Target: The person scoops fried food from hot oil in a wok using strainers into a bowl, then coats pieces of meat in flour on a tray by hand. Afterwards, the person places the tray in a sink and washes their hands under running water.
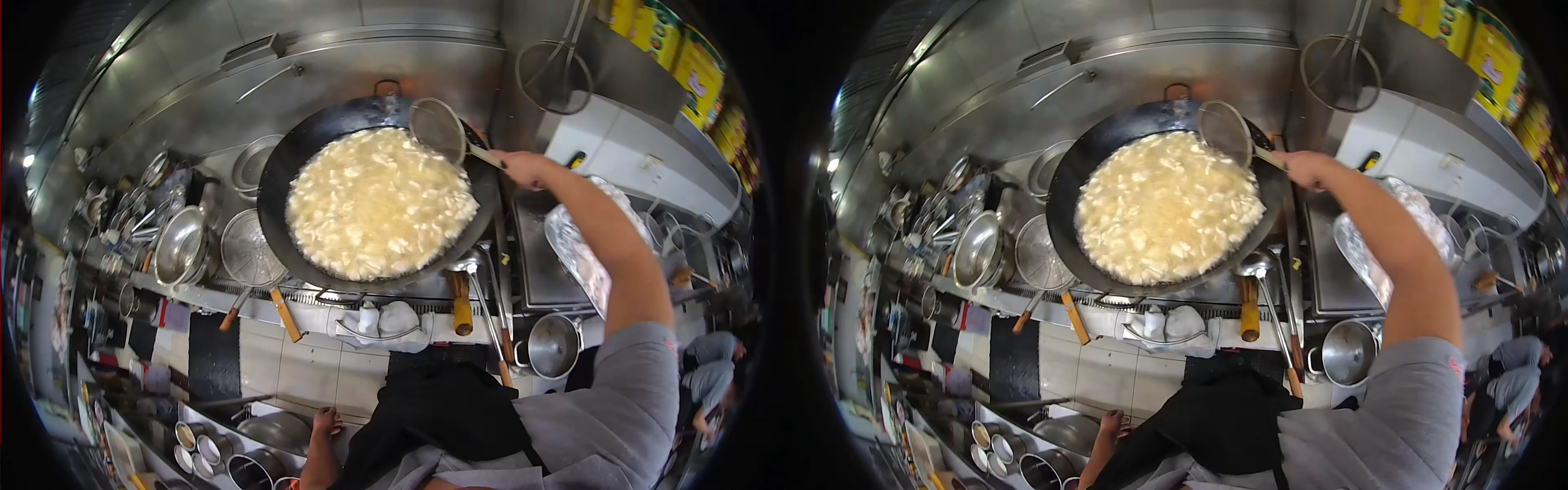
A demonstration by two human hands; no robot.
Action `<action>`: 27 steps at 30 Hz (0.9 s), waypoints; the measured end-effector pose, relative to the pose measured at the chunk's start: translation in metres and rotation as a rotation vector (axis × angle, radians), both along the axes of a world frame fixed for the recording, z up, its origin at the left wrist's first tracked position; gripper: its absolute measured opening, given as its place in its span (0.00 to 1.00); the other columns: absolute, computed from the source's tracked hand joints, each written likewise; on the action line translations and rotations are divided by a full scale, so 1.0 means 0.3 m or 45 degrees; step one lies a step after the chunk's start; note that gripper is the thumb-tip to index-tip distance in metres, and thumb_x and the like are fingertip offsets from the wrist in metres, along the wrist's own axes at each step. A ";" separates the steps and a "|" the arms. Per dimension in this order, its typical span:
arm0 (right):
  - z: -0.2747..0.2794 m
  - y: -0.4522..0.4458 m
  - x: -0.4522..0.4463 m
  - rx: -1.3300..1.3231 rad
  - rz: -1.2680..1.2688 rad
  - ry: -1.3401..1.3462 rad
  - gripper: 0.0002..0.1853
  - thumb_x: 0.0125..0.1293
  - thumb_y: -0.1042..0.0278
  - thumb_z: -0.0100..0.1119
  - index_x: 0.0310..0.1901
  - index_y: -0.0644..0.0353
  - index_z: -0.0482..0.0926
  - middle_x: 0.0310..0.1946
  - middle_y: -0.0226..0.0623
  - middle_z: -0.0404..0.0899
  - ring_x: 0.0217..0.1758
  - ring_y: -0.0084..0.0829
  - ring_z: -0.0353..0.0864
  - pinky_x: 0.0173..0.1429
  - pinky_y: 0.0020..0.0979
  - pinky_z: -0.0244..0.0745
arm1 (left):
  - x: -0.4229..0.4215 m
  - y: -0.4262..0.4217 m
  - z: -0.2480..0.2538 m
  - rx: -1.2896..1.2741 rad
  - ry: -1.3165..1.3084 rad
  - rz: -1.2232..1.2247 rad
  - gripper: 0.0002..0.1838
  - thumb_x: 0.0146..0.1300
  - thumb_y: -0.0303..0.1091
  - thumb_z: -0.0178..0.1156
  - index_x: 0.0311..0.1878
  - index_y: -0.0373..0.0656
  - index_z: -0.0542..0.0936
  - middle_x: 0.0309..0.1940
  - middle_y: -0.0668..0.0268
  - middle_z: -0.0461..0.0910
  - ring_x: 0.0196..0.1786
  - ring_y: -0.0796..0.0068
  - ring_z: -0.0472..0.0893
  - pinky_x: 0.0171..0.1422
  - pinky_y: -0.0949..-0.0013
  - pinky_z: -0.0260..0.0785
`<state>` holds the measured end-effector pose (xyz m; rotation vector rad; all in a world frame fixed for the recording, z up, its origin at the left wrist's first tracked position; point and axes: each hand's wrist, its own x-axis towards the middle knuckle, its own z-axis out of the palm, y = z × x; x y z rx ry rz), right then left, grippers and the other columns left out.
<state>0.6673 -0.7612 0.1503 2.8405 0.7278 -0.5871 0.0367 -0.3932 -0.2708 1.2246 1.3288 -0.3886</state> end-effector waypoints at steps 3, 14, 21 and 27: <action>-0.006 -0.119 0.231 0.138 0.060 0.451 0.40 0.67 0.74 0.47 0.76 0.32 0.45 0.24 0.38 0.74 0.17 0.32 0.73 0.19 0.36 0.70 | -0.025 -0.107 0.032 -0.008 -0.077 0.188 0.14 0.68 0.41 0.54 0.51 0.43 0.74 0.26 0.65 0.76 0.22 0.74 0.76 0.21 0.68 0.68; -0.450 0.298 0.196 1.100 -0.484 1.520 0.29 0.72 0.70 0.47 0.71 0.37 0.53 0.19 0.21 0.59 0.15 0.15 0.54 0.19 0.22 0.53 | -0.113 -0.501 0.255 0.110 0.160 -0.075 0.14 0.66 0.44 0.56 0.47 0.44 0.77 0.32 0.66 0.79 0.28 0.72 0.82 0.28 0.63 0.75; -0.471 0.438 -0.045 1.535 -0.515 1.595 0.07 0.73 0.66 0.47 0.48 0.49 0.61 0.19 0.24 0.60 0.15 0.18 0.54 0.20 0.25 0.57 | -0.215 -0.413 0.158 0.133 0.167 0.175 0.14 0.66 0.40 0.56 0.51 0.44 0.75 0.31 0.67 0.80 0.28 0.72 0.81 0.31 0.63 0.76; -0.381 0.332 -0.227 1.392 -0.356 1.086 0.13 0.72 0.70 0.45 0.56 0.53 0.60 0.19 0.31 0.63 0.14 0.22 0.58 0.16 0.29 0.56 | -0.167 -0.331 0.119 0.190 -0.084 0.152 0.16 0.65 0.34 0.56 0.54 0.39 0.73 0.31 0.63 0.79 0.24 0.73 0.79 0.22 0.68 0.73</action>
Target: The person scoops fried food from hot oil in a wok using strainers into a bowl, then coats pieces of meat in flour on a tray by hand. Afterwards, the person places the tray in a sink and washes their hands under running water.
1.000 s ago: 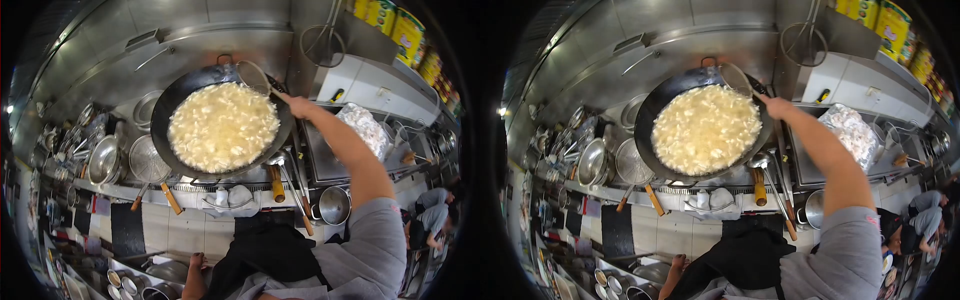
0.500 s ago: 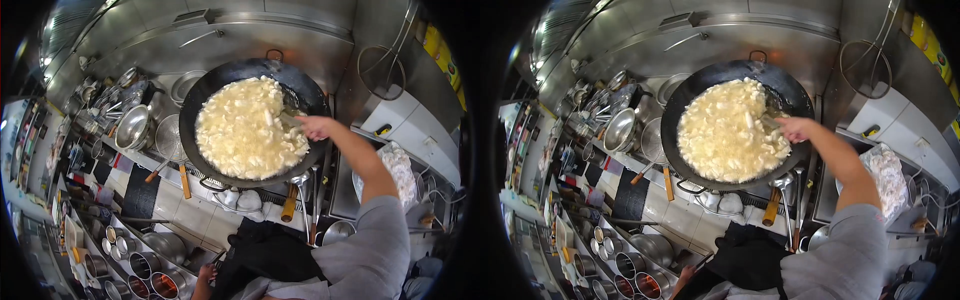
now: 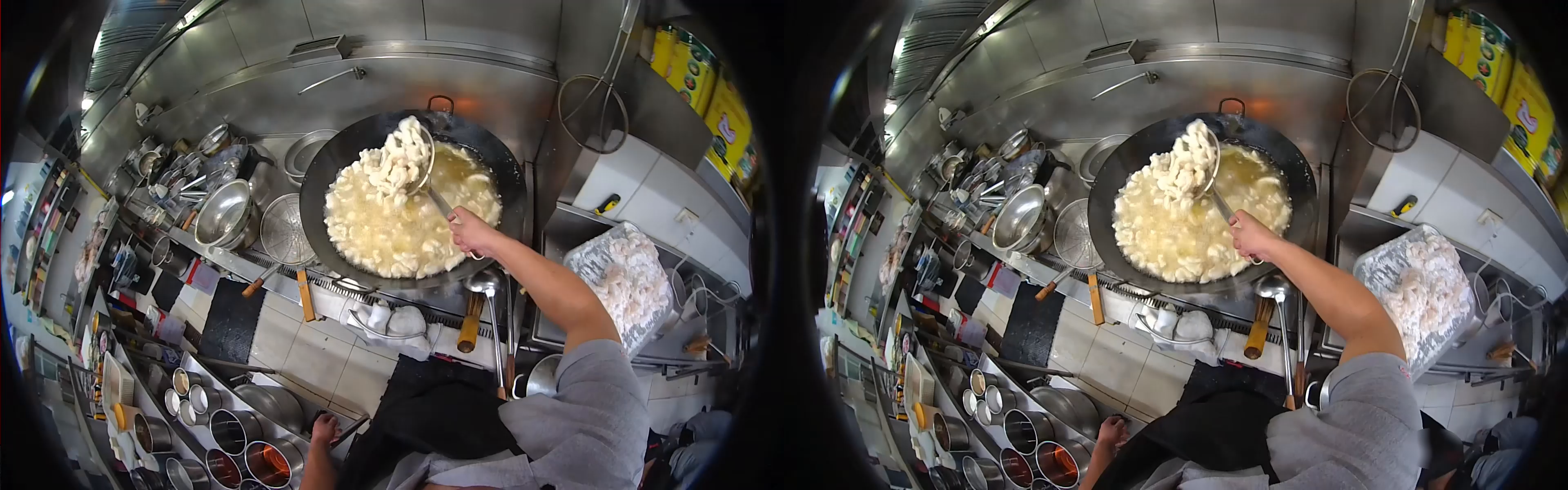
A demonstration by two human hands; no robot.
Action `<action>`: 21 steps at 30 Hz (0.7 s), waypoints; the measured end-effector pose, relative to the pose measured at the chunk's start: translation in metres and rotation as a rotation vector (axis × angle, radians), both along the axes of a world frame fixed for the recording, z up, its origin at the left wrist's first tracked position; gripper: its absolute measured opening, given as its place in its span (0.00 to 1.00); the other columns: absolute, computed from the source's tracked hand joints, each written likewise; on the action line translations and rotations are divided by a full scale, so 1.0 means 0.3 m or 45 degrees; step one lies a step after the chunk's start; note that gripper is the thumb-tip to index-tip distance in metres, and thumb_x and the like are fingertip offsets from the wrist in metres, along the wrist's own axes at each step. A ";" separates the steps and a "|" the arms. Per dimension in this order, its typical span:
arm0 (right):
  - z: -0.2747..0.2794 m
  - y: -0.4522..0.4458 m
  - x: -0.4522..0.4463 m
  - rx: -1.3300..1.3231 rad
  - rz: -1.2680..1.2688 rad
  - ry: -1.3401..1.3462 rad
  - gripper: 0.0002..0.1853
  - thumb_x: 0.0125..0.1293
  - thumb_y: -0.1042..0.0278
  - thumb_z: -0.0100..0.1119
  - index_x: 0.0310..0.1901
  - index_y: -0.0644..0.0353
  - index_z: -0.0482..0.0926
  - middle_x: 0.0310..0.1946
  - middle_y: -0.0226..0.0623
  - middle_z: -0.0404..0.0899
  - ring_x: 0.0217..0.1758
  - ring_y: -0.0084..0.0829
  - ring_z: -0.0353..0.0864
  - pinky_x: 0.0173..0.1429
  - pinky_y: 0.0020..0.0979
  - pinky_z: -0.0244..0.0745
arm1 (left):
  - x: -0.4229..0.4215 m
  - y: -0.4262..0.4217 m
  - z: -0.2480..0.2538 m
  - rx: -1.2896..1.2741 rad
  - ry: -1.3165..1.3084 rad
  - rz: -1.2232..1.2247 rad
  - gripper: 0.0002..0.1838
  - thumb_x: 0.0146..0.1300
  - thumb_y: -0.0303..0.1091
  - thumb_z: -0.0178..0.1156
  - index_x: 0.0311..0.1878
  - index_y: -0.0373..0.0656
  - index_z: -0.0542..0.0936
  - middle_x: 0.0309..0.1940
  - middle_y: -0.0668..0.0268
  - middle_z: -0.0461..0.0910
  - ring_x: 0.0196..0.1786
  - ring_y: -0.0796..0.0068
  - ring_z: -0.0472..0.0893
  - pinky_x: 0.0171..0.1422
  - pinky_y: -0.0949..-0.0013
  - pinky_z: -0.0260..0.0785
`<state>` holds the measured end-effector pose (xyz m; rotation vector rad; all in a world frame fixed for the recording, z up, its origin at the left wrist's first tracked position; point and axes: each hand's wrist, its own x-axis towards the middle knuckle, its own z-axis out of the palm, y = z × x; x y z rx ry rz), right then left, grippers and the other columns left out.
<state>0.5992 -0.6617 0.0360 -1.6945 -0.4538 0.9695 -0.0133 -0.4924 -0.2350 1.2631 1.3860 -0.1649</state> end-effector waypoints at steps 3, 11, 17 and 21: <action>0.040 -0.062 -0.042 -0.171 0.074 -0.376 0.16 0.72 0.72 0.44 0.59 0.51 0.59 0.20 0.31 0.63 0.14 0.23 0.58 0.15 0.29 0.54 | -0.037 0.021 -0.075 -0.045 -0.129 -0.026 0.18 0.64 0.32 0.56 0.56 0.37 0.73 0.31 0.60 0.79 0.22 0.72 0.78 0.21 0.69 0.71; 0.193 -0.034 -0.295 0.007 -0.238 -0.115 0.13 0.73 0.68 0.43 0.57 0.52 0.60 0.20 0.26 0.60 0.15 0.19 0.57 0.18 0.27 0.60 | -0.137 0.073 0.035 -0.258 -0.349 -0.071 0.21 0.66 0.34 0.56 0.61 0.39 0.70 0.42 0.57 0.80 0.39 0.65 0.82 0.37 0.65 0.76; 0.174 -0.041 -0.443 0.032 -0.313 -0.090 0.15 0.73 0.69 0.45 0.58 0.53 0.60 0.20 0.27 0.62 0.14 0.19 0.57 0.18 0.28 0.60 | -0.134 0.139 0.224 -0.188 -0.699 -0.038 0.22 0.69 0.37 0.55 0.63 0.41 0.69 0.49 0.56 0.79 0.44 0.65 0.82 0.47 0.60 0.75; 0.196 -0.089 -0.536 0.111 -0.311 -0.062 0.17 0.72 0.69 0.45 0.60 0.53 0.58 0.20 0.27 0.61 0.14 0.19 0.57 0.18 0.28 0.60 | -0.137 0.185 0.275 -0.167 -0.742 0.022 0.20 0.70 0.35 0.53 0.64 0.42 0.68 0.48 0.57 0.79 0.43 0.67 0.82 0.44 0.65 0.75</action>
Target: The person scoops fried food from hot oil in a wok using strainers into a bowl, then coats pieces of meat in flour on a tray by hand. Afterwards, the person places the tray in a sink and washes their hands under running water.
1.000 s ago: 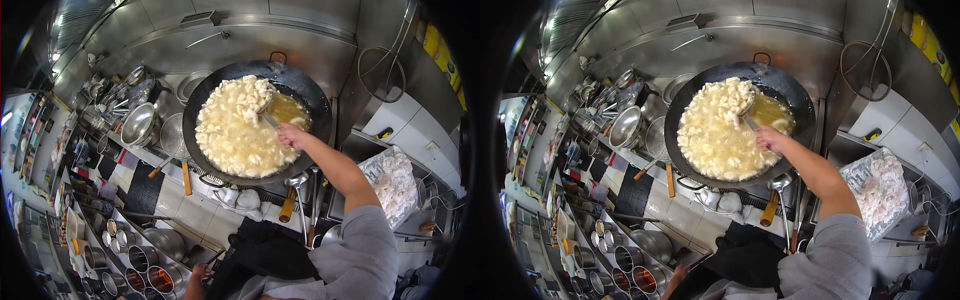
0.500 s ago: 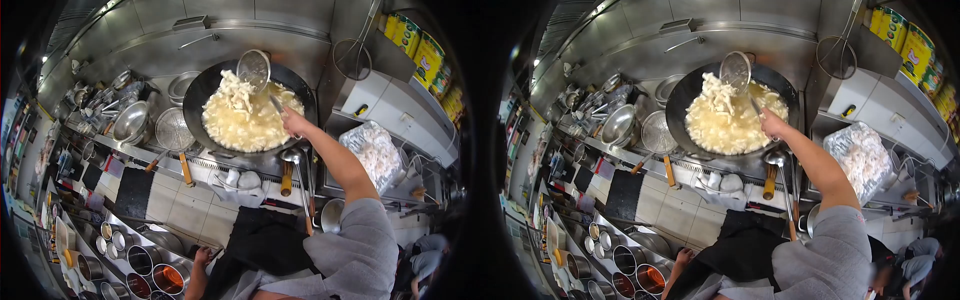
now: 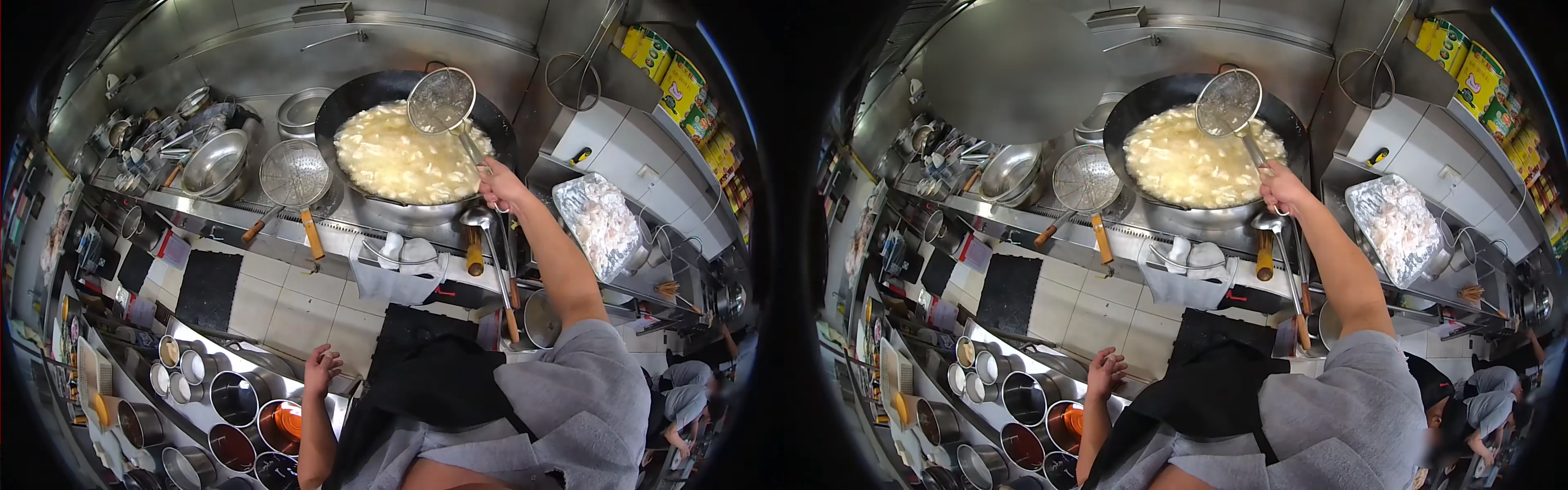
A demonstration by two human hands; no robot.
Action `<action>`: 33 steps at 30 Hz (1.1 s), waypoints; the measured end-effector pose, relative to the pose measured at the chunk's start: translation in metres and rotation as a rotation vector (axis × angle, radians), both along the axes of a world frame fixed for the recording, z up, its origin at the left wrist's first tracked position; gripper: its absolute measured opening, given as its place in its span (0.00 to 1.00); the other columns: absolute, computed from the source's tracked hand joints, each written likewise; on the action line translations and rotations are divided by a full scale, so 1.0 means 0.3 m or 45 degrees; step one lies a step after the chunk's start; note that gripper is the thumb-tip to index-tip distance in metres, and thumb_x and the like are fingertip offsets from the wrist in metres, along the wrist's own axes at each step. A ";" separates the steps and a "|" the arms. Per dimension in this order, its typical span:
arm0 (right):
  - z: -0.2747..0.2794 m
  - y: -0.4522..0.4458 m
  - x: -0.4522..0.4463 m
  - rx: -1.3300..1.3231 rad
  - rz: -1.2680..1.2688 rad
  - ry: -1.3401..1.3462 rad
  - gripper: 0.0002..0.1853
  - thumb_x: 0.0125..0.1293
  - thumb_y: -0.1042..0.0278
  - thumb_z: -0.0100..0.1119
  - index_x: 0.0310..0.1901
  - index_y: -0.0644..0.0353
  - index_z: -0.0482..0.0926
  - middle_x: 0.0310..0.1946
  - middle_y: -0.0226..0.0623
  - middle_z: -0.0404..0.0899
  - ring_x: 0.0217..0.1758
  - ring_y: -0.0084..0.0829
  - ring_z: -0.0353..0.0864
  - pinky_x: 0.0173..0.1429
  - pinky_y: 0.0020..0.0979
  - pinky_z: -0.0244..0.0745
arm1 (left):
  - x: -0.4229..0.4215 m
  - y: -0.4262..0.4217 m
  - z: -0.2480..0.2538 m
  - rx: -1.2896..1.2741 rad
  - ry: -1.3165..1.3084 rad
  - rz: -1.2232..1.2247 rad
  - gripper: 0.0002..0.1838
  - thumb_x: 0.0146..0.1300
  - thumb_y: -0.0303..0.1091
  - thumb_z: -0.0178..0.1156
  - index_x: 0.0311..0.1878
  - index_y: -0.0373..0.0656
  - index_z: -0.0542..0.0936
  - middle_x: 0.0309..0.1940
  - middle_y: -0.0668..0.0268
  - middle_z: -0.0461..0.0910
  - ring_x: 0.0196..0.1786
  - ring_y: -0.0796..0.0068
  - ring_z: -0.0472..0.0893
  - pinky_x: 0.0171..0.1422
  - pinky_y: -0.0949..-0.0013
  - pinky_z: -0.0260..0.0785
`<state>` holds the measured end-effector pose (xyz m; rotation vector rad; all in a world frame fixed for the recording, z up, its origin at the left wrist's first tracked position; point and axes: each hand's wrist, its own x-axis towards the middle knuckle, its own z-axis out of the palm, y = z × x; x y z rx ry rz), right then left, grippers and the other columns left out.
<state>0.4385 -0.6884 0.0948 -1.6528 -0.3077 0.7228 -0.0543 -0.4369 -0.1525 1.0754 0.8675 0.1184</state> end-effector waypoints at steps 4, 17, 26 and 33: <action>0.003 0.002 -0.044 -0.101 -0.113 -0.061 0.17 0.72 0.70 0.44 0.61 0.50 0.58 0.19 0.28 0.61 0.14 0.19 0.57 0.17 0.27 0.59 | 0.018 0.058 -0.040 -0.072 0.002 0.026 0.20 0.71 0.36 0.54 0.63 0.43 0.68 0.47 0.58 0.79 0.43 0.67 0.82 0.43 0.67 0.75; -0.009 0.165 -0.103 0.293 -0.129 0.265 0.16 0.73 0.71 0.43 0.60 0.49 0.61 0.20 0.26 0.61 0.15 0.18 0.56 0.18 0.24 0.53 | 0.596 0.396 -0.093 0.072 0.109 0.188 0.32 0.61 0.38 0.62 0.66 0.46 0.62 0.46 0.63 0.74 0.46 0.65 0.76 0.50 0.55 0.73; -0.048 0.287 -0.083 0.408 -0.046 0.402 0.19 0.74 0.71 0.43 0.63 0.45 0.59 0.21 0.27 0.62 0.15 0.19 0.57 0.19 0.26 0.58 | 0.876 0.569 -0.239 -0.173 0.132 0.215 0.36 0.64 0.48 0.59 0.70 0.45 0.58 0.57 0.57 0.67 0.61 0.58 0.67 0.65 0.44 0.62; -0.029 0.369 -0.118 0.386 0.162 0.496 0.22 0.74 0.73 0.41 0.67 0.46 0.56 0.21 0.26 0.60 0.15 0.18 0.56 0.20 0.26 0.61 | 0.944 0.643 -0.016 -0.522 -0.255 0.135 0.18 0.72 0.50 0.50 0.52 0.46 0.68 0.30 0.62 0.75 0.32 0.67 0.77 0.44 0.57 0.76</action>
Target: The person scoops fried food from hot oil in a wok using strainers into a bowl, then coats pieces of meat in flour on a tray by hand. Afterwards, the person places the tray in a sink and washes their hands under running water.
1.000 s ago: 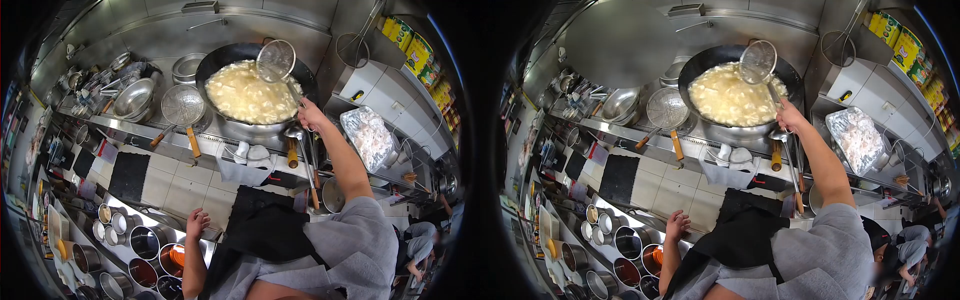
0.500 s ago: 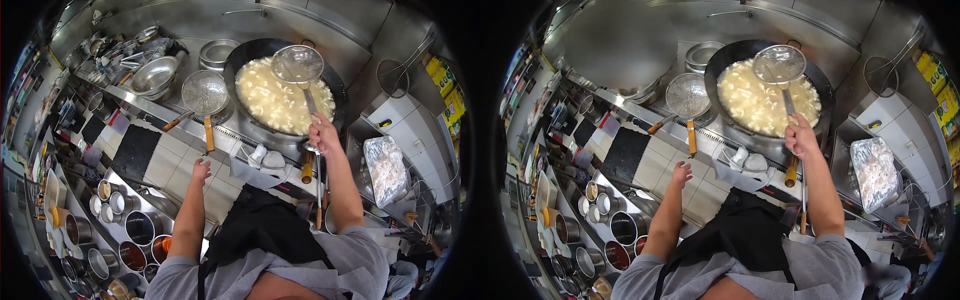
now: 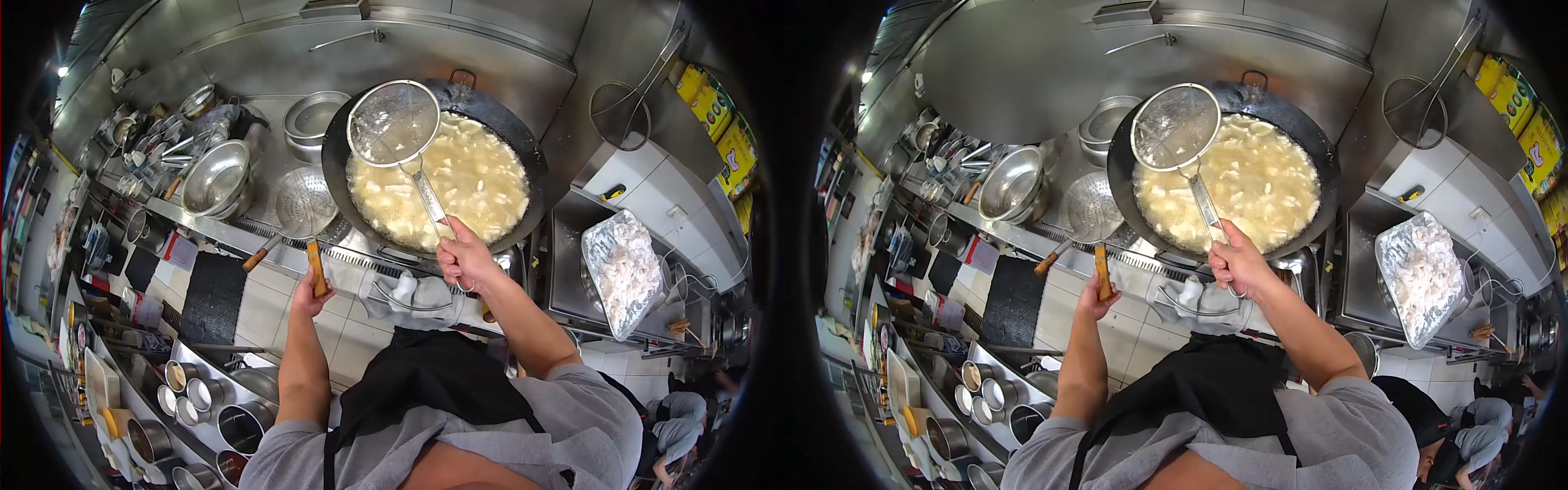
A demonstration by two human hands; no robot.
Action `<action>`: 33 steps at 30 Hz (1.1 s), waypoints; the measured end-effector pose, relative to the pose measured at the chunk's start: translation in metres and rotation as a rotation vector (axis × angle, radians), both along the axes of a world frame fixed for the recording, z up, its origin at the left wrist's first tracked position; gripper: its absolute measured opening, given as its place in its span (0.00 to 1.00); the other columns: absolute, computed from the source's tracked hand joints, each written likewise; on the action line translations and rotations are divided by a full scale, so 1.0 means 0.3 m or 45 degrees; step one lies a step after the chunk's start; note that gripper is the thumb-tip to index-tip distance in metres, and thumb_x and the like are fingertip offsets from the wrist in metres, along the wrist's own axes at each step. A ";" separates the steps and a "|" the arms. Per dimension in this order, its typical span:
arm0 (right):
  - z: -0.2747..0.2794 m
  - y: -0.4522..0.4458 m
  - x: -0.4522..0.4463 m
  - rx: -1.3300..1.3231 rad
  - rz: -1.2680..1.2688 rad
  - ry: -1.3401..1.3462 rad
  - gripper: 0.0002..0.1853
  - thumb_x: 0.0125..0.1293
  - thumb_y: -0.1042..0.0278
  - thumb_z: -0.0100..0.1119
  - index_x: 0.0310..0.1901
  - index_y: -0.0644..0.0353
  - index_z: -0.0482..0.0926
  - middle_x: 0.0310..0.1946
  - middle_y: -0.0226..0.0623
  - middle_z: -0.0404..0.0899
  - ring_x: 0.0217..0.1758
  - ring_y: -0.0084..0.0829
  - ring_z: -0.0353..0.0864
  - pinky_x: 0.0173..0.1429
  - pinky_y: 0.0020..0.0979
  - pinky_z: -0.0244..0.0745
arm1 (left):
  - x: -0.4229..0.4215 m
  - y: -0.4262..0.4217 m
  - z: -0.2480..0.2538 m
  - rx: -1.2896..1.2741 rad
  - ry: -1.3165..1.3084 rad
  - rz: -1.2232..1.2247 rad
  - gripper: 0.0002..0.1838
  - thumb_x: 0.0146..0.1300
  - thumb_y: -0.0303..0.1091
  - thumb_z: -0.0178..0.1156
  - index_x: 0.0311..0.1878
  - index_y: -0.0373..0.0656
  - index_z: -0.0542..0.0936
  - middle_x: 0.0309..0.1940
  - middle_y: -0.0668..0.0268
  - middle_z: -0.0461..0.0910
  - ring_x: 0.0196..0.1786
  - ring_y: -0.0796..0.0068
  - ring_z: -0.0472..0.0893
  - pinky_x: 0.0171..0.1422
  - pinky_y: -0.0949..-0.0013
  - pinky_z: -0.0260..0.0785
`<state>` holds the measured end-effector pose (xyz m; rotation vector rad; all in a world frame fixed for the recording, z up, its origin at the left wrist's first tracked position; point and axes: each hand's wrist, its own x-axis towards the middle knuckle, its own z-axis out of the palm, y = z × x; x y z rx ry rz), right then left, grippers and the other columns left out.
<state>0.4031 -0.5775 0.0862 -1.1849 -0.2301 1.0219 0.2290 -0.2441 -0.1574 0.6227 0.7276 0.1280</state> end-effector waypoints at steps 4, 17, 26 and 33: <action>-0.028 0.116 -0.088 0.060 0.023 -0.023 0.22 0.74 0.73 0.40 0.68 0.48 0.54 0.21 0.27 0.60 0.15 0.18 0.57 0.20 0.28 0.64 | 0.036 0.171 0.053 -0.032 -0.097 -0.077 0.11 0.72 0.41 0.50 0.48 0.44 0.69 0.27 0.63 0.73 0.32 0.71 0.77 0.35 0.67 0.73; -0.502 0.650 -0.302 -0.648 0.073 -1.348 0.37 0.65 0.74 0.46 0.74 0.42 0.50 0.39 0.54 0.80 0.40 0.48 0.82 0.44 0.43 0.75 | -0.340 0.101 0.526 1.023 0.095 0.351 0.22 0.63 0.20 0.50 0.60 0.43 0.60 0.32 0.66 0.69 0.26 0.79 0.71 0.25 0.74 0.67; -0.486 0.733 -0.367 -0.808 0.153 -1.254 0.38 0.61 0.78 0.45 0.74 0.47 0.51 0.47 0.62 0.78 0.51 0.57 0.79 0.55 0.49 0.72 | -0.429 0.009 0.447 0.821 -0.046 0.489 0.23 0.63 0.20 0.51 0.59 0.46 0.60 0.31 0.67 0.69 0.25 0.80 0.70 0.24 0.74 0.66; 0.010 0.446 -0.156 -0.323 -0.346 -1.154 0.37 0.65 0.80 0.44 0.75 0.47 0.49 0.44 0.47 0.78 0.29 0.35 0.79 0.34 0.37 0.79 | -0.313 -0.018 0.604 0.954 -0.245 0.276 0.23 0.65 0.21 0.50 0.61 0.45 0.58 0.30 0.67 0.68 0.25 0.80 0.70 0.25 0.74 0.67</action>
